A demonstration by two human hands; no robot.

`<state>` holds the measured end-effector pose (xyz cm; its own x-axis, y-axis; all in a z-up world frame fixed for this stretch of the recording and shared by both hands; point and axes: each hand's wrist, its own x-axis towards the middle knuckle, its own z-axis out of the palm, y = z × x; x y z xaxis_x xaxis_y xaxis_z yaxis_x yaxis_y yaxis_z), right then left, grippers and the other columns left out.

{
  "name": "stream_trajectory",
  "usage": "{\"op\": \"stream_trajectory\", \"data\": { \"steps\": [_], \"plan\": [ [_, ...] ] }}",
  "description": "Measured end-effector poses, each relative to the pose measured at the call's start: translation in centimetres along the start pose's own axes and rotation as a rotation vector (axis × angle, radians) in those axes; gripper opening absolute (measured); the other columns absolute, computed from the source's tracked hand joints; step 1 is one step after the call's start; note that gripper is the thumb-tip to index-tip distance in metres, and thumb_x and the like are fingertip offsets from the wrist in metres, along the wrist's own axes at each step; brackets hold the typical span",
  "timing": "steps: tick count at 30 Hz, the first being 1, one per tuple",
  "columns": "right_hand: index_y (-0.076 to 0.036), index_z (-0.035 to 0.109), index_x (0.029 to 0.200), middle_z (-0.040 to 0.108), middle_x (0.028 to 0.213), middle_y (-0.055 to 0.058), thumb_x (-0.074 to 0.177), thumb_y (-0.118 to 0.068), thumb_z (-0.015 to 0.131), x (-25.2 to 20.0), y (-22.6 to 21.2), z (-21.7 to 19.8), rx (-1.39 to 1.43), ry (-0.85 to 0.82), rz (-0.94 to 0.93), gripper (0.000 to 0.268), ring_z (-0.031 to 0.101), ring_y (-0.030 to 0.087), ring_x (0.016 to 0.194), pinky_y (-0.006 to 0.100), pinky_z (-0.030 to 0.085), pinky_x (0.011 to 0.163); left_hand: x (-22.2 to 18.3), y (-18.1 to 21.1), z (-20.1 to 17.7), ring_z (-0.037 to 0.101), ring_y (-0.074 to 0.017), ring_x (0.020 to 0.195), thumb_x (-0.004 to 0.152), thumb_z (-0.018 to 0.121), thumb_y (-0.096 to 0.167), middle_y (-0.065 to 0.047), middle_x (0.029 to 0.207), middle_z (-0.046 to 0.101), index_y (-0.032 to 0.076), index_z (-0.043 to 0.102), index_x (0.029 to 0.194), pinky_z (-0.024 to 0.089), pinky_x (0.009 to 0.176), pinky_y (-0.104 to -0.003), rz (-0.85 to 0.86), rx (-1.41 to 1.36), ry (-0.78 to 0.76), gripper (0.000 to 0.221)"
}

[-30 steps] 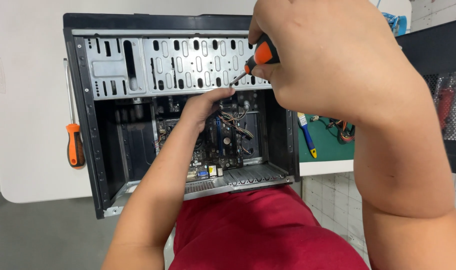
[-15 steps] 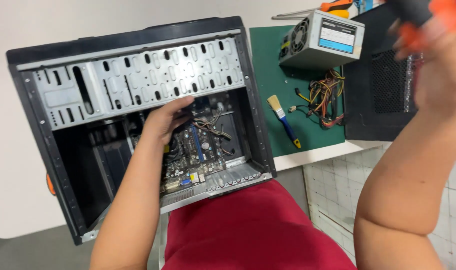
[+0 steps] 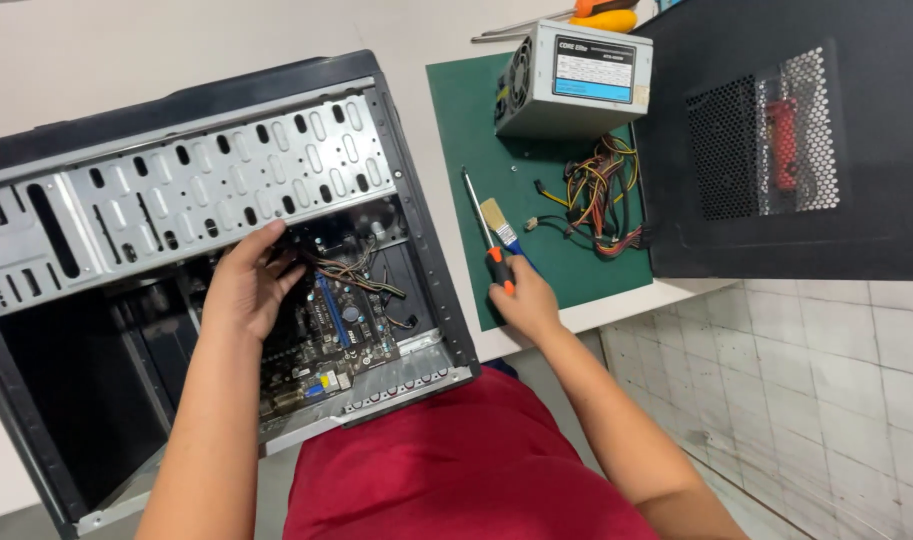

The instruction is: Installing a power supply unit and managing screws inside a computer case.

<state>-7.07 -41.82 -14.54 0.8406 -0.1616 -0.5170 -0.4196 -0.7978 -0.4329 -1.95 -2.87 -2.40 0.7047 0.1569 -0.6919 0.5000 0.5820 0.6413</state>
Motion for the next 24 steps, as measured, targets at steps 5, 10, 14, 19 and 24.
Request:
{"op": "stream_trajectory", "data": {
  "steps": [5, 10, 14, 19, 24],
  "plan": [
    [-0.017, 0.059, 0.122, 0.072, 0.094, 0.012, 0.088, -0.036, 0.068, -0.9, -1.4, 0.2, -0.007, 0.015, -0.071, 0.04, 0.072, 0.034, 0.095, 0.046, 0.055, 0.079, 0.4, -2.7, -2.2, 0.04, -0.0446, 0.141, 0.094, 0.078, 0.024, -0.018, 0.131, 0.034, -0.005, 0.048, 0.138, 0.027, 0.111, -0.075, 0.114, 0.066, 0.002, 0.06],
    [-0.01, 0.058, 0.123, 0.07, 0.094, 0.014, 0.095, -0.038, 0.062, -0.9, -2.2, 0.0, -0.101, 0.079, -0.143, 0.04, 0.072, 0.034, 0.092, 0.045, 0.057, 0.075, -0.4, -4.1, -2.7, 0.048, -0.0436, 0.138, 0.094, 0.077, 0.023, -0.017, 0.134, 0.048, 0.005, 0.058, 0.125, 0.038, 0.114, -0.066, 0.111, -0.035, 0.042, 0.041],
    [-0.007, 0.054, 0.125, 0.063, 0.101, 0.013, 0.1, -0.037, 0.057, -0.8, -3.0, -0.8, -0.233, 0.154, -0.163, 0.038, 0.073, 0.033, 0.09, 0.043, 0.06, 0.075, 0.1, -4.4, -2.9, 0.058, -0.0337, 0.125, 0.092, 0.077, 0.02, -0.011, 0.125, 0.053, 0.006, 0.06, 0.13, 0.046, 0.111, -0.059, 0.134, -0.033, 0.048, 0.045],
    [-0.007, 0.049, 0.13, 0.057, 0.109, 0.013, 0.1, -0.043, 0.058, -1.5, -3.5, -1.9, -0.253, 0.094, -0.144, 0.048, 0.072, 0.039, 0.093, 0.048, 0.06, 0.078, 0.6, -5.1, -4.0, 0.058, -0.0348, 0.125, 0.092, 0.075, 0.013, -0.012, 0.121, 0.049, 0.001, 0.057, 0.125, 0.05, 0.109, -0.057, 0.139, -0.052, 0.048, 0.04],
    [-0.013, 0.042, 0.134, 0.054, 0.118, 0.016, 0.096, -0.051, 0.062, -0.1, -4.6, -5.4, -0.207, 0.1, -0.105, 0.057, 0.07, 0.046, 0.101, 0.055, 0.058, 0.087, 1.0, -4.6, -3.6, 0.062, -0.0354, 0.125, 0.089, 0.075, 0.007, -0.011, 0.112, 0.052, 0.004, 0.056, 0.104, 0.054, 0.109, -0.057, 0.108, -0.09, 0.075, 0.024]
  ]
}}
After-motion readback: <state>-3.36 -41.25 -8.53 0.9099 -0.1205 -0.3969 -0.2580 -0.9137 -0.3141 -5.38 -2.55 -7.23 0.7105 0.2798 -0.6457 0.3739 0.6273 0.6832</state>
